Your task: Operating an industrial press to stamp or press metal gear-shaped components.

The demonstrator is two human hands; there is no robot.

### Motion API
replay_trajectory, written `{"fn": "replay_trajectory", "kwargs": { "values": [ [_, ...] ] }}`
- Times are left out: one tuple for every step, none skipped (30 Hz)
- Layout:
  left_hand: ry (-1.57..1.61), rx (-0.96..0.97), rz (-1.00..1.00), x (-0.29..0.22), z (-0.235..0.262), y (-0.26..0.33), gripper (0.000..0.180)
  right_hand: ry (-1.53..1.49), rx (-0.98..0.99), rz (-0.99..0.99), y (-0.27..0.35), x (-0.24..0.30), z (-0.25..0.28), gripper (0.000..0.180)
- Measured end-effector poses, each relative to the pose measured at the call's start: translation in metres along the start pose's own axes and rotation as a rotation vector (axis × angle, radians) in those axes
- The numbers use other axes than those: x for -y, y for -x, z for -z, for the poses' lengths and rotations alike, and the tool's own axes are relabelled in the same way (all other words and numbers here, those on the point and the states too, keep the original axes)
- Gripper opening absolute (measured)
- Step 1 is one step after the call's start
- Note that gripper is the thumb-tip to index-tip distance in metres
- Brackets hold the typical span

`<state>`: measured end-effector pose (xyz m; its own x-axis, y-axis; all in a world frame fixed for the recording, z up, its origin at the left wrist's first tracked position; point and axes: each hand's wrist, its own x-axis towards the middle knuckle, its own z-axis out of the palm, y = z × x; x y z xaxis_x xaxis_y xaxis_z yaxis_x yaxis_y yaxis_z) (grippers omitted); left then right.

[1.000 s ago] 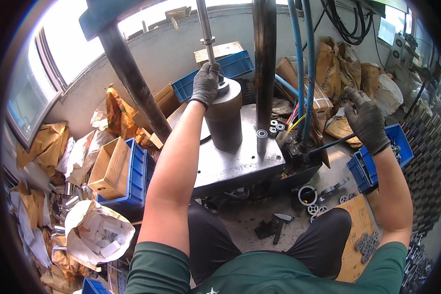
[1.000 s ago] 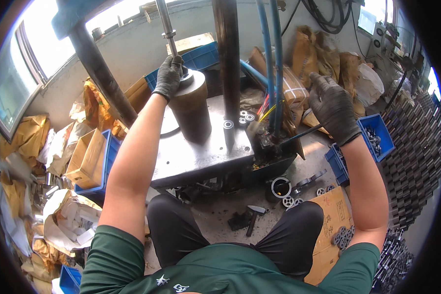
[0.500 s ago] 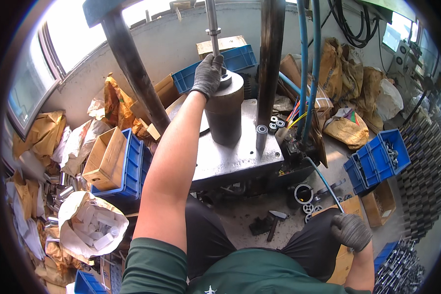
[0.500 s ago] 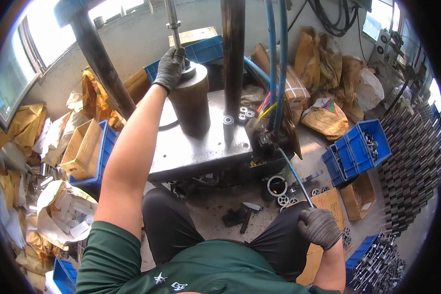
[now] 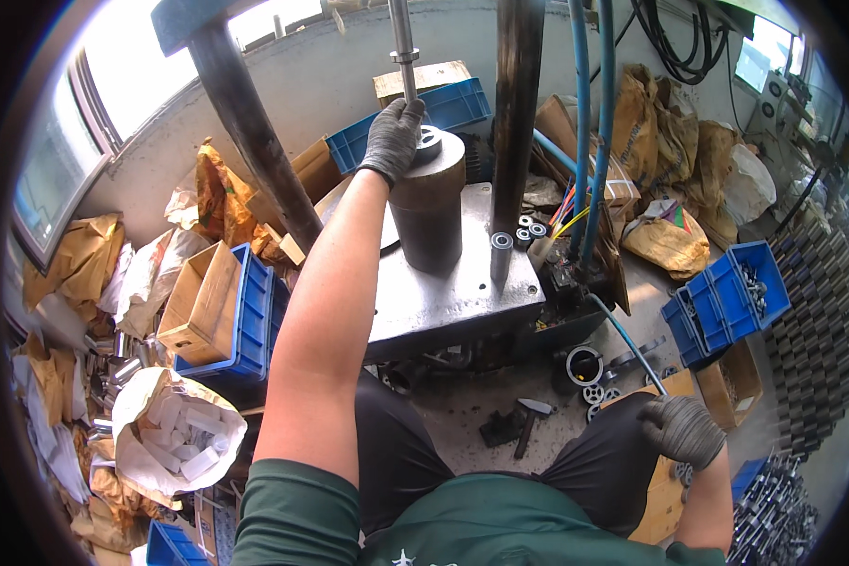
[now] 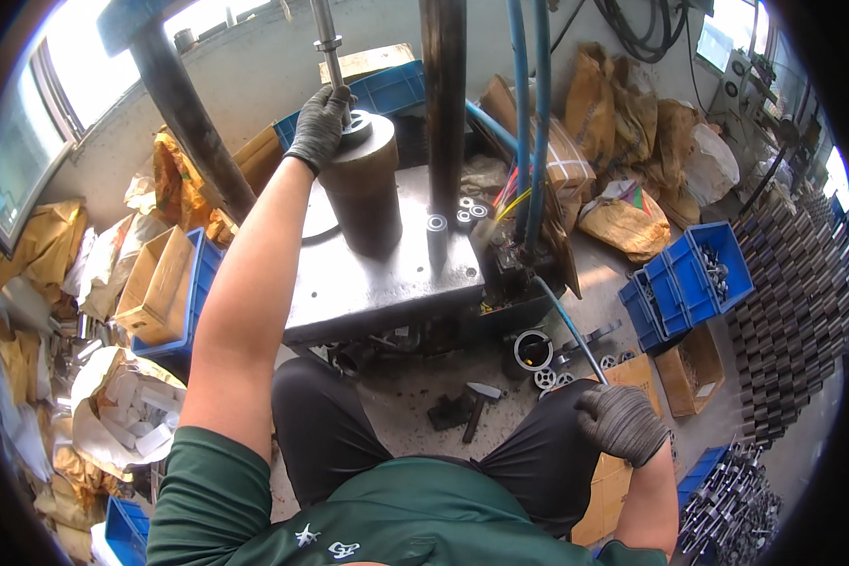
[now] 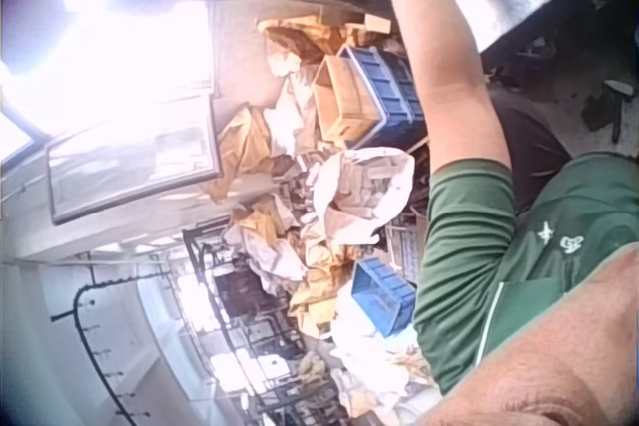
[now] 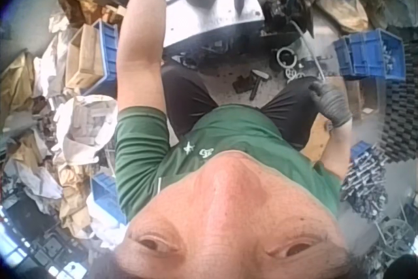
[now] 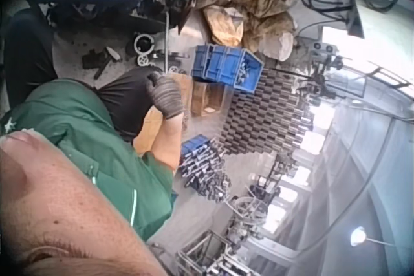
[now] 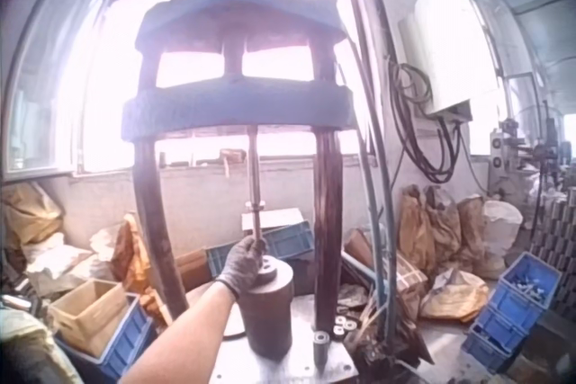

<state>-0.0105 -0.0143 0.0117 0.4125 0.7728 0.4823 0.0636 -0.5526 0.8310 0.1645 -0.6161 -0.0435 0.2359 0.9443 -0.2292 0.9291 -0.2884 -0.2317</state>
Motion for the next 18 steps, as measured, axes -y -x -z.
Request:
{"fn": "replay_trajectory", "kwargs": {
  "values": [
    [0.003, 0.007, 0.007, 0.001, 0.000, 0.000, 0.043, -0.010, -0.039, 0.015, 0.002, -0.001, -0.006, 0.024],
    [0.031, 0.008, 0.010, 0.002, 0.000, -0.001, 0.042, 0.004, -0.054, -0.007, 0.004, 0.000, -0.012, 0.022],
    [0.055, -0.004, -0.007, 0.003, -0.001, -0.001, 0.041, 0.030, -0.052, -0.043, 0.005, 0.000, -0.016, 0.021],
    [0.079, -0.016, -0.024, 0.004, -0.002, -0.001, 0.040, 0.004, -0.090, -0.026, 0.006, -0.001, -0.018, 0.020],
    [0.102, -0.027, -0.042, 0.005, -0.002, 0.000, 0.039, -0.011, -0.114, -0.023, 0.007, -0.001, -0.019, 0.020],
    [0.144, -0.009, -0.011, 0.006, -0.001, -0.001, 0.038, -0.029, -0.140, -0.020, 0.007, -0.001, -0.020, 0.019],
    [0.172, -0.002, -0.014, 0.006, -0.001, 0.000, 0.039, -0.030, -0.148, -0.030, 0.008, -0.001, -0.020, 0.019],
    [0.200, 0.003, -0.018, 0.006, 0.001, 0.000, 0.039, -0.030, -0.157, -0.038, 0.007, 0.000, -0.020, 0.018],
    [0.229, 0.008, -0.021, 0.006, 0.003, -0.001, 0.040, -0.023, -0.162, -0.046, 0.007, 0.000, -0.021, 0.018],
    [0.319, 0.016, -0.015, 0.006, 0.005, 0.000, 0.042, -0.031, -0.174, -0.044, 0.007, 0.000, -0.021, 0.017],
    [0.365, 0.018, 0.012, 0.006, 0.006, 0.000, 0.043, -0.033, -0.183, -0.041, 0.007, 0.000, -0.022, 0.016],
    [0.412, 0.020, 0.040, 0.006, 0.009, -0.001, 0.043, -0.026, -0.179, -0.046, 0.008, 0.000, -0.022, 0.015],
    [0.458, 0.021, 0.069, 0.006, 0.010, -0.001, 0.044, -0.031, -0.192, -0.040, 0.008, -0.001, -0.023, 0.015],
    [0.454, 0.022, 0.087, 0.006, 0.010, -0.003, 0.047, -0.027, -0.196, -0.043, 0.008, -0.002, -0.024, 0.015],
    [0.458, 0.024, 0.091, 0.006, 0.010, -0.004, 0.048, -0.015, -0.195, -0.050, 0.008, -0.002, -0.025, 0.014],
    [0.462, 0.027, 0.094, 0.006, 0.010, -0.005, 0.048, -0.016, -0.205, -0.045, 0.008, -0.003, -0.026, 0.014],
    [0.466, 0.029, 0.098, 0.006, 0.010, -0.005, 0.049, -0.009, -0.208, -0.045, 0.008, -0.003, -0.026, 0.014],
    [0.443, 0.030, 0.078, 0.007, 0.009, -0.005, 0.049, 0.009, -0.203, -0.056, 0.007, -0.003, -0.026, 0.014]
  ]
}}
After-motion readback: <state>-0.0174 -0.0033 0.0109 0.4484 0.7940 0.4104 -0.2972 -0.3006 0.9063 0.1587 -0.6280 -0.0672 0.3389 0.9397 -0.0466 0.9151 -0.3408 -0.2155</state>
